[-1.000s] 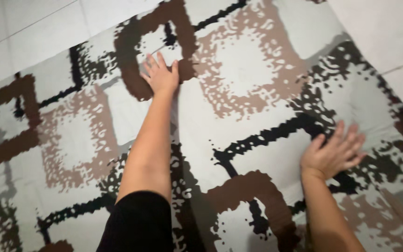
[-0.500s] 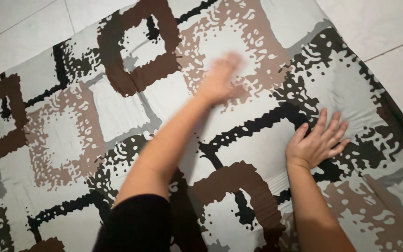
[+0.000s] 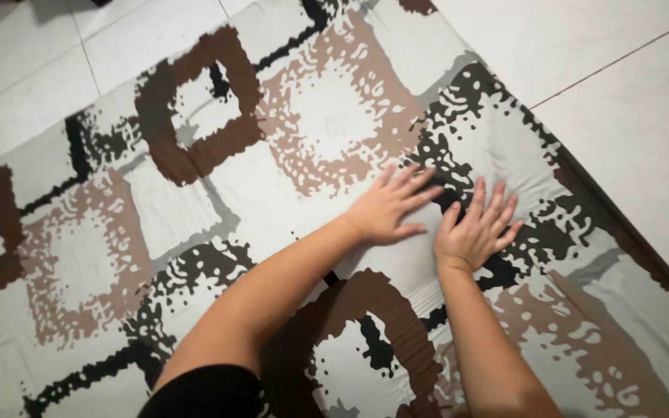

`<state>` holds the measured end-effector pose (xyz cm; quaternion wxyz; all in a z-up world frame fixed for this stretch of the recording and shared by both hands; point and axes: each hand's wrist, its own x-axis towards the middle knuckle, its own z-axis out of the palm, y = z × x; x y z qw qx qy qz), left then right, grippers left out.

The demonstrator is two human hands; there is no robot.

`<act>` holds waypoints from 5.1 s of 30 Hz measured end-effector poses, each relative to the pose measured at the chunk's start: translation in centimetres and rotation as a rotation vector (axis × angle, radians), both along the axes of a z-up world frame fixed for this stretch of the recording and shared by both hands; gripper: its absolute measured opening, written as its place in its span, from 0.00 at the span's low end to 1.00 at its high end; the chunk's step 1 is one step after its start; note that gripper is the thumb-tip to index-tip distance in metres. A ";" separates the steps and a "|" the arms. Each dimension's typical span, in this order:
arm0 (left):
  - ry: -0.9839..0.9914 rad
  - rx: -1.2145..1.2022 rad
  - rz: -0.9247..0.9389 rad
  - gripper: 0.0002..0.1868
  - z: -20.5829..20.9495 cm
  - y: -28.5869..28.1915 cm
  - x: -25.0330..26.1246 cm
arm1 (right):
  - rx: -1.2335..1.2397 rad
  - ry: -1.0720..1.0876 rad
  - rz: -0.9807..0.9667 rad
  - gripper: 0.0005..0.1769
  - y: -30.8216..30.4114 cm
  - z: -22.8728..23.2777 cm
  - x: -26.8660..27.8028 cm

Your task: The person smooths out a patterned bed sheet on the floor and then folds it into a smaller rectangle by hand.

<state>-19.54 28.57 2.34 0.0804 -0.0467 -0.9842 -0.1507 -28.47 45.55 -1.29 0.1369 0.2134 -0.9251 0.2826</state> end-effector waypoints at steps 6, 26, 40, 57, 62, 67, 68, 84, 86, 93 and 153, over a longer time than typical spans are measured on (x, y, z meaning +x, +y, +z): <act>-0.099 0.027 -0.096 0.43 0.7 -3.7 -2.4 | -0.011 -0.033 0.026 0.34 0.1 0.5 0.1; -0.215 -0.047 0.946 0.43 -1.0 9.3 2.6 | 0.054 0.002 -0.037 0.36 -0.1 -1.0 -0.4; 0.126 0.019 0.754 0.34 -4.7 14.0 1.5 | 0.297 -0.013 0.207 0.44 -0.8 -0.6 -3.5; 0.175 0.057 0.755 0.34 -4.5 13.8 1.7 | 0.165 -0.013 0.383 0.41 -3.2 2.1 -10.4; 0.185 0.068 0.747 0.34 -4.7 13.7 1.8 | 0.234 -0.016 0.299 0.39 5.8 2.7 -2.1; 0.191 0.073 0.743 0.34 -4.6 13.8 1.9 | 0.256 -0.043 0.101 0.50 10.0 3.5 0.0; 0.192 0.068 0.743 0.34 -4.6 13.8 1.9 | 0.296 -0.039 0.045 0.50 8.6 3.2 -1.1; 0.059 0.144 0.716 0.34 -3.6 13.3 1.3 | 0.163 0.051 -0.105 0.43 2.1 1.4 -10.6; 0.040 0.104 0.721 0.35 -3.6 13.4 1.5 | 0.131 0.041 -0.112 0.43 2.0 1.7 -10.2; 0.052 0.037 0.717 0.35 -4.6 13.7 1.1 | 0.059 0.003 -0.086 0.42 2.6 2.2 -10.7; 0.189 0.133 0.741 0.35 -4.4 13.8 2.4 | 0.290 -0.096 0.317 0.35 1.5 2.5 -5.4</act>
